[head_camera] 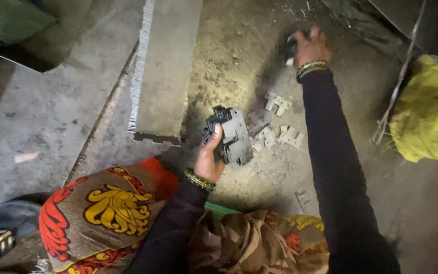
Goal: The person sweeps small metal pieces into a pile using a broom and a flat metal sheet, then uses a thin metal rod to gather and move the pieces. Finally, they pick up the metal pieces by hand and stack them into a neat pile.
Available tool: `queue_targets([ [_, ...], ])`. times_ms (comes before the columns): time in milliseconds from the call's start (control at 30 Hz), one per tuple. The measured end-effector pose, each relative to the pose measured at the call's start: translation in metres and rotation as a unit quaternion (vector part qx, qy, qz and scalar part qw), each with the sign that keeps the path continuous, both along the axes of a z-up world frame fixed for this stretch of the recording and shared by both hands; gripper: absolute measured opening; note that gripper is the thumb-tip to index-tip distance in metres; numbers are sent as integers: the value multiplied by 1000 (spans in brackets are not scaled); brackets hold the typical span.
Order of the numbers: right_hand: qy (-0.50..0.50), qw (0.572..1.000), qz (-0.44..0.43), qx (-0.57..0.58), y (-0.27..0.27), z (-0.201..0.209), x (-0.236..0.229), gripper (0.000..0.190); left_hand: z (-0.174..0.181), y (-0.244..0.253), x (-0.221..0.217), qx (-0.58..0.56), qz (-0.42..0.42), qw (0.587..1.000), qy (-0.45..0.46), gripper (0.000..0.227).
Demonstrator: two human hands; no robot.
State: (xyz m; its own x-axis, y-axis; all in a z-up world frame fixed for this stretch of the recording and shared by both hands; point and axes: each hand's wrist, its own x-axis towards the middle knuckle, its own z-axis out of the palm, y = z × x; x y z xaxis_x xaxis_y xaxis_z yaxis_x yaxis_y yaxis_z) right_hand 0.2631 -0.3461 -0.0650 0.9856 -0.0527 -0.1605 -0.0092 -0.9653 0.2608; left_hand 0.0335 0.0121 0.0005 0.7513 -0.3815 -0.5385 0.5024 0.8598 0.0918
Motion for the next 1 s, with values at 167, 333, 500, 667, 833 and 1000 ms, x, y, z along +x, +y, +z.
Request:
queue_targets([
  [167,35,993,0,112,28,53,-86,66,0,-3,2,17,-55,996,62,44],
  [333,-45,957,11,286,78,121,-179,32,-5,-4,-10,30,-36,999,1,40],
  [500,-136,945,163,250,117,119,-201,48,-8,-4,-9,17,-24,999,-35,43],
  [667,-78,995,31,56,97,66,-197,67,-3,-2,-6,-49,-37,998,-23,41],
  [833,23,912,-298,280,69,69,-220,59,-2,2,-3,-154,-33,987,-35,52],
  [1000,-24,861,-225,457,82,116,-235,40,-13,-6,-3,-11,-99,994,-45,53],
])
